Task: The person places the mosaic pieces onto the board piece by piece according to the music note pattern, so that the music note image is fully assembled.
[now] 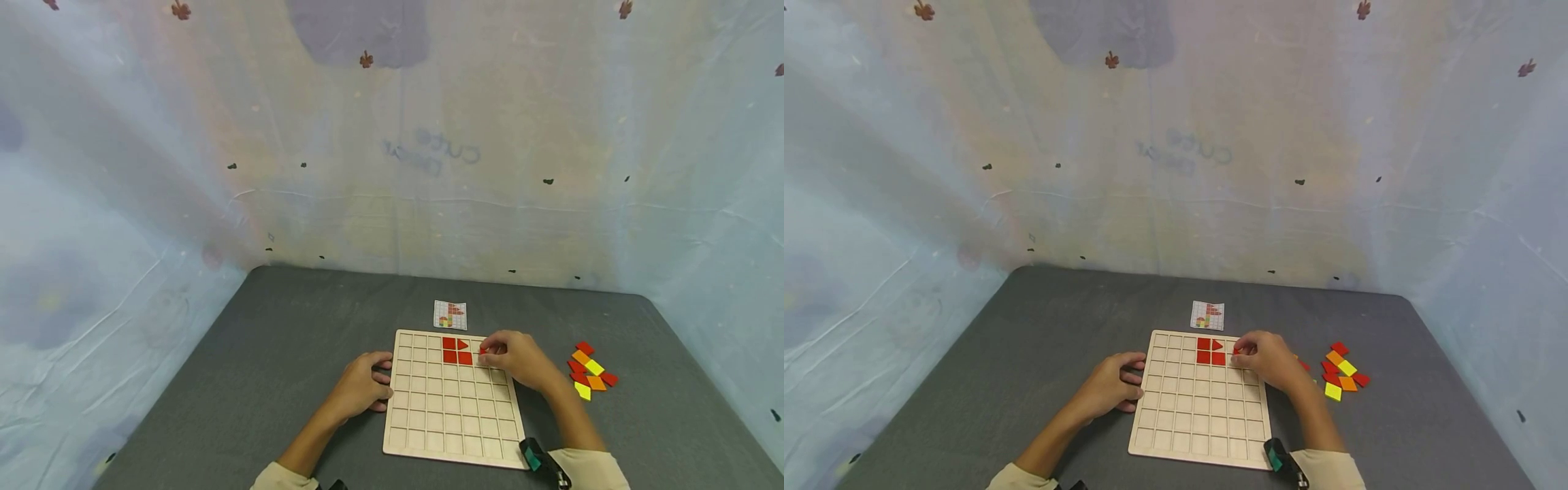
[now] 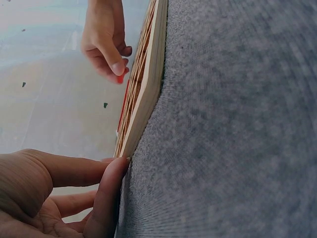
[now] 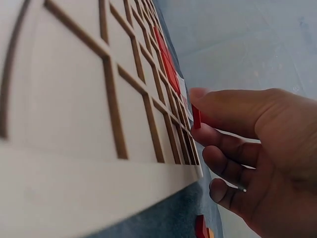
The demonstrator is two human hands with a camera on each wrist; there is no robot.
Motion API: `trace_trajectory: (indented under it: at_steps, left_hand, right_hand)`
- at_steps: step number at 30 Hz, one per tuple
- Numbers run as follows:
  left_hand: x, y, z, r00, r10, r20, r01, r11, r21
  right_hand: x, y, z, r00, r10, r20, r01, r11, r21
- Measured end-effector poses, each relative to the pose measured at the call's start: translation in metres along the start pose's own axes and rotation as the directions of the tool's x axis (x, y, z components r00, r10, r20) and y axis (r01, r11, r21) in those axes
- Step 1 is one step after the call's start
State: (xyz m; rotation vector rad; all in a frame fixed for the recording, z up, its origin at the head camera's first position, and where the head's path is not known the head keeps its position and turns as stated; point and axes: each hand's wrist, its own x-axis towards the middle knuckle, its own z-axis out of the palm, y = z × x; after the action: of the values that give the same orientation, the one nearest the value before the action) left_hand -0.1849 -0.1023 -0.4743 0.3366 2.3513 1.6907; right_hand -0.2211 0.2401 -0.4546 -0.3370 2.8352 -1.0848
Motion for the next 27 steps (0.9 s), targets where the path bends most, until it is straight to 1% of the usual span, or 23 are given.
trace_trajectory:
  at_steps: [5,11,20,27]
  left_hand:
    - [0.0005,-0.0004,0.0001,1.0,0.0,0.0,0.0,1.0,-0.003]
    - [0.0004,-0.0002,-0.0001,1.0,0.002,0.003,-0.002,1.0,-0.014]
    - [0.0019,-0.0026,-0.0004,1.0,-0.007,-0.002,0.007,1.0,0.006]
    - [0.0027,-0.0027,-0.0009,1.0,-0.005,0.0,0.005,1.0,0.012]
  right_hand:
    - [0.0,-0.0033,0.0032,1.0,-0.011,-0.002,0.011,1.0,-0.021]
    - [0.0005,-0.0013,0.0047,1.0,-0.015,-0.003,0.015,0.999,-0.028]
    - [0.0001,0.0027,0.0051,1.0,-0.002,-0.001,0.002,0.998,-0.058]
    - [0.001,0.002,0.0072,1.0,-0.022,-0.011,0.021,0.997,-0.077]
